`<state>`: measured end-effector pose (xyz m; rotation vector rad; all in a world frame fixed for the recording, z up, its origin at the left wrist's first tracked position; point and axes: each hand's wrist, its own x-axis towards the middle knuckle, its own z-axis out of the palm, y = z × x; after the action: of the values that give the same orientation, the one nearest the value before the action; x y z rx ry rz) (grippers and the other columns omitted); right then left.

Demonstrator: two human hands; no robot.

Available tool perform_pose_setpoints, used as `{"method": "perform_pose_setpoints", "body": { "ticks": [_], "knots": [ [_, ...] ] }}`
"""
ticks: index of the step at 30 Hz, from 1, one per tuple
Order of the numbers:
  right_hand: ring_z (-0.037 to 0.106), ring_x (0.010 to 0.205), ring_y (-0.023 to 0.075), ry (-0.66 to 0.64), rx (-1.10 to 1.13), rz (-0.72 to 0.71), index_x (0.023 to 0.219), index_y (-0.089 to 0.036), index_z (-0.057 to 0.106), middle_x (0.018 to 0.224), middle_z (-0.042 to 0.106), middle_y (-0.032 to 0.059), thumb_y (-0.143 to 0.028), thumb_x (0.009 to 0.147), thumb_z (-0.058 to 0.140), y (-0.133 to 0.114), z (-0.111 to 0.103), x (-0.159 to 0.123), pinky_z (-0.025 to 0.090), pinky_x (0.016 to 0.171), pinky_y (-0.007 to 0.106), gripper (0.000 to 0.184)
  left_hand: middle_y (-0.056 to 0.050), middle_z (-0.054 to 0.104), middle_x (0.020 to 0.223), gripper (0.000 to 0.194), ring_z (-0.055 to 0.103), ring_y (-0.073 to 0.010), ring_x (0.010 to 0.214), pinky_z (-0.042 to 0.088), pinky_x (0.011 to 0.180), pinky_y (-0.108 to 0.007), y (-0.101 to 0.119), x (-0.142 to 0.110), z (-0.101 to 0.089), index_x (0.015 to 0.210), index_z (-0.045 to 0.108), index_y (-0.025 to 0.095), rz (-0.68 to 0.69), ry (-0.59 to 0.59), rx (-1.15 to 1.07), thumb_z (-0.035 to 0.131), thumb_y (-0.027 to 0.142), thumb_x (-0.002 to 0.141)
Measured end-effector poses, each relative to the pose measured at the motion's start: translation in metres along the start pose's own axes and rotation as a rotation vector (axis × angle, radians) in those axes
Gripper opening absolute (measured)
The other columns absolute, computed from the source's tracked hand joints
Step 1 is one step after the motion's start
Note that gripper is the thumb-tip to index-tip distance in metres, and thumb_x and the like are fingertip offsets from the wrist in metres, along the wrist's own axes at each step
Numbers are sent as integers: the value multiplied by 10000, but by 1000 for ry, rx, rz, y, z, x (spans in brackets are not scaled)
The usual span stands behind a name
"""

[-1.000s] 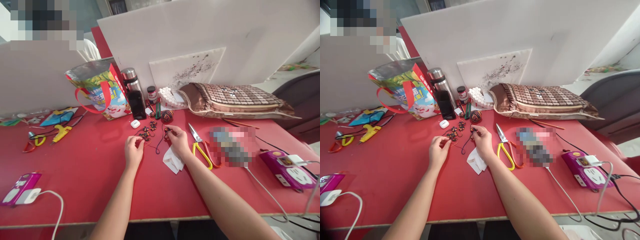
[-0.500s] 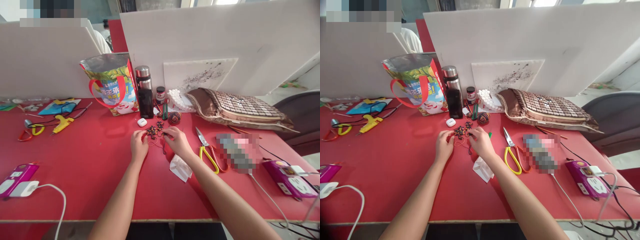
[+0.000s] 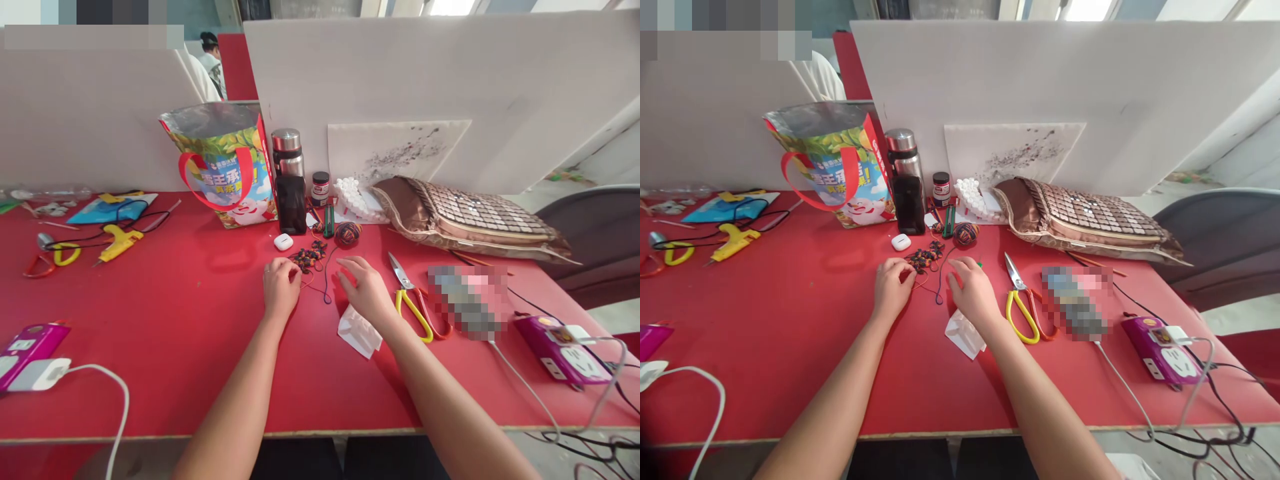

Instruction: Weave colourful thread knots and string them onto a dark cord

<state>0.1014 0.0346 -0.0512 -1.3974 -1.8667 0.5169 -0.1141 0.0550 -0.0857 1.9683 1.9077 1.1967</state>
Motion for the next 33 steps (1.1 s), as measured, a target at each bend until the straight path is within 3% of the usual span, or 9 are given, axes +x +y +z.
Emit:
{"method": "perform_pose_setpoints", "body": {
  "ticks": [4, 8, 12, 18, 20, 22, 25, 28, 33],
  "knots": [
    [763, 1080, 296, 105, 1, -18, 1155, -173, 797, 1190, 777, 161, -253, 1000, 541, 7, -15, -17, 608, 948, 416, 310, -82, 658, 935, 126, 649, -259, 929, 541, 902, -410, -6, 4, -2, 802, 648, 209, -9, 78, -41, 666, 122, 891],
    [770, 973, 286, 241, -55, -87, 1070, -194, 804, 1072, 795, 134, -222, 992, 544, 18, -12, -40, 604, 868, 428, 273, -87, 656, 1001, 44, 659, -238, 937, 561, 917, -402, -7, 6, -4, 966, 692, 195, 14, 108, -63, 659, 218, 949],
    [767, 899, 265, 202, -46, -103, 1035, -213, 800, 997, 799, 105, -212, 987, 561, 22, -3, -48, 593, 823, 404, 243, -92, 697, 1114, 244, 676, -289, 1086, 541, 1024, -451, -3, 5, 0, 1035, 779, 228, 91, 3, -46, 825, 166, 803],
    [766, 855, 230, 126, 127, -16, 987, -216, 794, 947, 790, 90, -228, 986, 558, 20, -1, -40, 594, 780, 339, 237, -120, 713, 1000, 91, 696, -327, 1026, 568, 986, -508, -6, 4, -1, 802, 717, 186, 78, -4, -5, 726, 103, 839],
    [763, 840, 223, 140, 168, 13, 977, -212, 796, 932, 785, 86, -235, 972, 563, 21, -3, -38, 591, 769, 329, 235, -138, 724, 1091, 128, 702, -324, 1089, 574, 1012, -497, -5, 4, -4, 954, 729, 172, 78, 12, -9, 712, 106, 846],
    [758, 827, 223, 145, 186, 29, 970, -205, 802, 919, 780, 88, -238, 955, 561, 22, -3, -37, 587, 762, 329, 244, -166, 707, 1291, 361, 679, -317, 1239, 557, 1085, -482, -3, 4, -5, 1231, 691, 155, 120, 7, -35, 699, 130, 871],
    [754, 817, 228, 140, 198, 54, 973, -199, 812, 921, 780, 97, -249, 936, 556, 24, -1, -33, 579, 748, 335, 263, -171, 623, 1518, 554, 599, -324, 1413, 506, 1173, -500, 3, 5, -4, 1452, 595, 177, 226, -111, -45, 712, 208, 911],
    [746, 791, 225, 140, 215, 81, 967, -204, 815, 914, 778, 96, -267, 932, 558, 26, 0, -31, 568, 720, 335, 267, -150, 644, 1496, 439, 626, -351, 1371, 519, 1141, -538, 7, 5, -2, 1354, 693, 217, 249, -229, 44, 737, 271, 920],
    [741, 768, 224, 148, 247, 90, 955, -202, 813, 884, 767, 90, -260, 919, 562, 27, 0, -30, 567, 711, 336, 259, -135, 724, 1186, 117, 706, -313, 1142, 571, 1044, -483, 4, 4, -3, 1003, 768, 198, 229, -120, 66, 675, 235, 941]
  ]
}}
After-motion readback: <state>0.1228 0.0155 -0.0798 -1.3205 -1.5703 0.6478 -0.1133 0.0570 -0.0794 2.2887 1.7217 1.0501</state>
